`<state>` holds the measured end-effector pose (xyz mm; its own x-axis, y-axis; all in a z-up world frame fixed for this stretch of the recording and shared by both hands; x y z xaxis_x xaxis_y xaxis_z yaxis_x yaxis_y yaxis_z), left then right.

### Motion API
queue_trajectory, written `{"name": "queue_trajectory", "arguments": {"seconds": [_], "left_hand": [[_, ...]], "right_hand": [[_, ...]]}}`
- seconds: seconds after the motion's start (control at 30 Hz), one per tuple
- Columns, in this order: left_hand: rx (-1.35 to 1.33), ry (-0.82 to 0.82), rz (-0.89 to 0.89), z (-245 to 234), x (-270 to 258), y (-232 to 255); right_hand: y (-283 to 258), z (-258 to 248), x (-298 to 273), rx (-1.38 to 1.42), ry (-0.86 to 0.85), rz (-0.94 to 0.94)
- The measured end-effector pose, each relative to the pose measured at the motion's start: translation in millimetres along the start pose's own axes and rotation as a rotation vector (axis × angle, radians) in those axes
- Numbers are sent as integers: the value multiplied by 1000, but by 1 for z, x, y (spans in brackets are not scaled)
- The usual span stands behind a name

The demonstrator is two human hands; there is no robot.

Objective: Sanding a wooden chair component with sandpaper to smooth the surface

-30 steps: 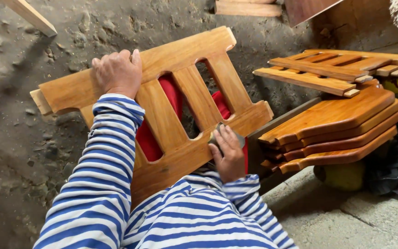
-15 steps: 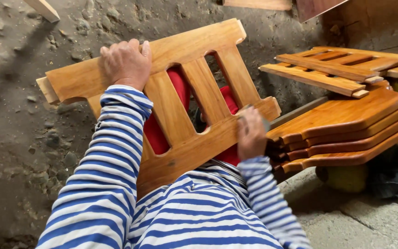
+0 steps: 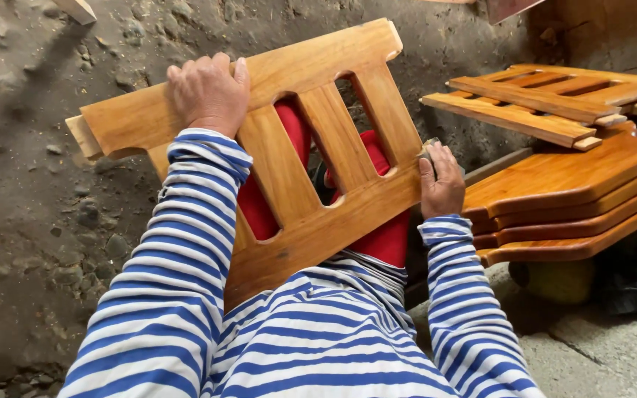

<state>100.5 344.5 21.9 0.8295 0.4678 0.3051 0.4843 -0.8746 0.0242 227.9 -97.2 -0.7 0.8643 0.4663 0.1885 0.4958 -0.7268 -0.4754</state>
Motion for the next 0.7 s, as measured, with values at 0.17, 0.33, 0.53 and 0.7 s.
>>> {"name": "queue_trajectory", "arguments": {"seconds": [0.17, 0.33, 0.53, 0.7], "left_hand": [[-25, 9, 37, 1, 2, -2], [13, 21, 45, 1, 3, -2], [24, 13, 35, 6, 1, -6], [49, -10, 32, 6, 1, -10]], "right_hand": [[-1, 2, -10, 1, 3, -8], [-8, -14, 4, -22, 52, -19], [92, -35, 8, 246, 285, 444], [86, -30, -18, 847, 340, 797]]}}
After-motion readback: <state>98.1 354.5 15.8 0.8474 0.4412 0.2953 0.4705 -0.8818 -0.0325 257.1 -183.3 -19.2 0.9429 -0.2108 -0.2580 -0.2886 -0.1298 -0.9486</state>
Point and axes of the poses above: each hand's wrist, its own x-axis towards the middle knuckle, its own z-axis out of the palm, y = z × x, the point moved 7 cm from there along x, towards the middle knuckle, and after that the axes turned 9 degrees about z, right-handed, at the moved point
